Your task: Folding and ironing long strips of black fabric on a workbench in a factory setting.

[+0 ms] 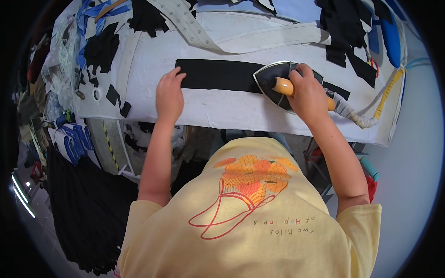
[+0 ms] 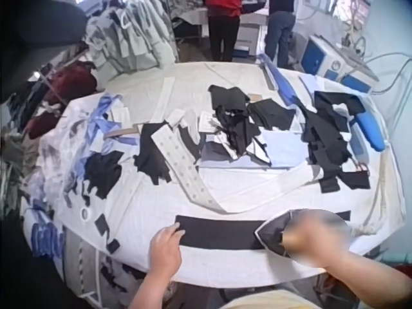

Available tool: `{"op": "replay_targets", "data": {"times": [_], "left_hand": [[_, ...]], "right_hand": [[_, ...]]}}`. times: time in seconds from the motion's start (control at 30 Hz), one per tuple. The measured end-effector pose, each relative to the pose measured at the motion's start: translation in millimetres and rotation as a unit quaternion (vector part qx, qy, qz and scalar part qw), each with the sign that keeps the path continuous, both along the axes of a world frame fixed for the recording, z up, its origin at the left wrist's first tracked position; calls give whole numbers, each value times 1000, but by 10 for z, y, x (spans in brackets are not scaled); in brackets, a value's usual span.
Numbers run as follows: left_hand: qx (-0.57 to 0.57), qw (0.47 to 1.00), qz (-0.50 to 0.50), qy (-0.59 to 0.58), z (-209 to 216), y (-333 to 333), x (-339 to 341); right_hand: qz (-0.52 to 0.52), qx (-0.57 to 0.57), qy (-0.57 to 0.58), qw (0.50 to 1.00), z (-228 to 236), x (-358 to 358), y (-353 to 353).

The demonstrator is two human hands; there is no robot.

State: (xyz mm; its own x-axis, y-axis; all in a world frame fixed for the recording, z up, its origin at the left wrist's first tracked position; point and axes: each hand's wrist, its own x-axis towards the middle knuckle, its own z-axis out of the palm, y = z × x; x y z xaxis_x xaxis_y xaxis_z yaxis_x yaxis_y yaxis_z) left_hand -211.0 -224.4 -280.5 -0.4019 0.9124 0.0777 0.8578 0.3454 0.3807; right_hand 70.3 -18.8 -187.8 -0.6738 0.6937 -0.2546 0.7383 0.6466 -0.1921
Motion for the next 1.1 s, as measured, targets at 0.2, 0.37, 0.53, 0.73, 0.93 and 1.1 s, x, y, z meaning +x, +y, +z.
{"op": "replay_targets", "data": {"times": [0.2,0.37,0.53,0.73,0.93,1.1], "left_hand": [[40,987,-152,-28,14,108,-23],[-68,995,-69,6,-110,-16,-272],[93,983,-62,-145,-37,341,-390],[-18,795,245,-554,171,998,-710],[104,709,229,-658,510,1524,-638],[284,596,-50,-749,236,1608,-718]], "right_hand": [[29,-42,1,999,-3,-312,-169],[58,-106,-1,993,69,-773,-372],[66,-138,-7,988,95,-1177,-523],[62,-141,-21,988,97,-1267,-584],[47,-129,-5,990,58,-1230,-699],[35,-136,-10,990,90,-1242,-735]]}}
